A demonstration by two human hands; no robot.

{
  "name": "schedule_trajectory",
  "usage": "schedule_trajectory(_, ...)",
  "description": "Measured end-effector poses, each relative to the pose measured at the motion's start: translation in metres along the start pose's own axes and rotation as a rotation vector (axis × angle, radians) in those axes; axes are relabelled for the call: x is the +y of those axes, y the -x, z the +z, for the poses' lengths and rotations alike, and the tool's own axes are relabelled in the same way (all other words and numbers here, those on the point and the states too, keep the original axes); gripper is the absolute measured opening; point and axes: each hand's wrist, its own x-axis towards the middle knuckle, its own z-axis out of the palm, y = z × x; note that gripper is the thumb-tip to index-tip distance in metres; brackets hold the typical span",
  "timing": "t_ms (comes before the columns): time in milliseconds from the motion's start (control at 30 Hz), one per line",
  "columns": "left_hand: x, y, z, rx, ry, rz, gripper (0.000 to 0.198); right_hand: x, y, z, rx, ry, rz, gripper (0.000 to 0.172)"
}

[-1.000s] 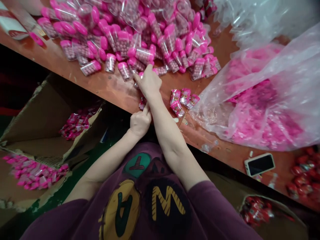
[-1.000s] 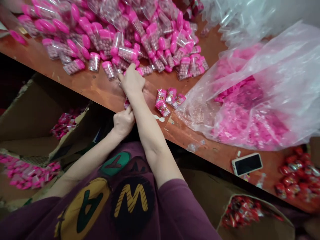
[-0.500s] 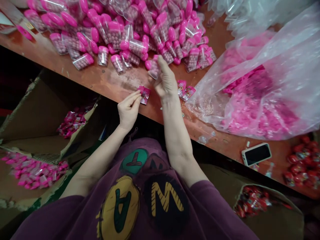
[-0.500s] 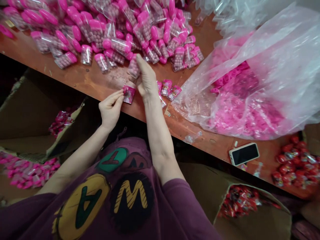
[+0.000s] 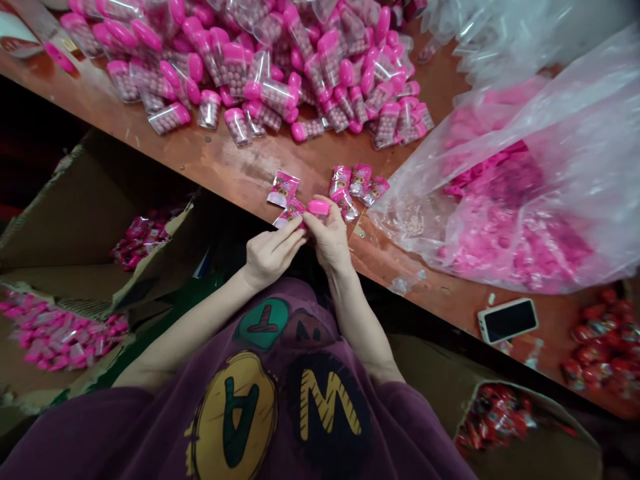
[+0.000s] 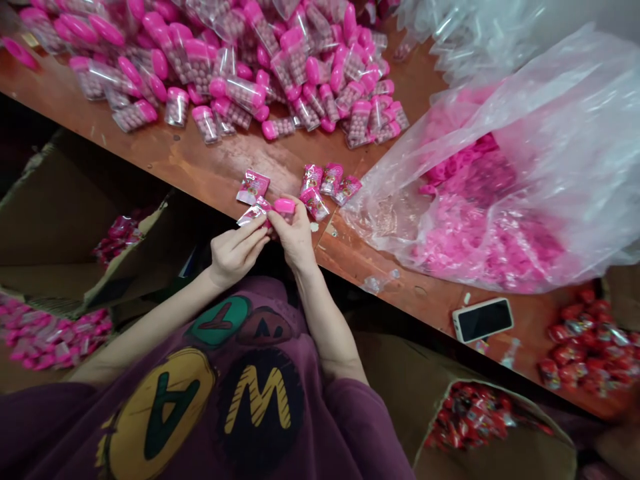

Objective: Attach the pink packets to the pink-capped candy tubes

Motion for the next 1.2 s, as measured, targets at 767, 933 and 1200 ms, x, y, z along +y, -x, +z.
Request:
schedule_trajectory(767, 0.017, -0.031, -0.01, -0.199, 0.861, -0.922, 0.046, -0.009, 0.017, -0.026, -0.142, 0.142, -0.08, 0.046)
schedule_trajectory(933, 0.014, -0.027, -0.009, -0.105, 0.87, -0.914, 0.046, -0.007, 0.02, -0.021, -0.178, 0.112, -0.029, 0.052)
schedule_trajectory(1200, 0.026, -0.025, 0.002, 0.041, 0.968, -0.997, 0.041, 0.002, 0.024, -0.013, -0.116, 0.026, -0.017, 0.061)
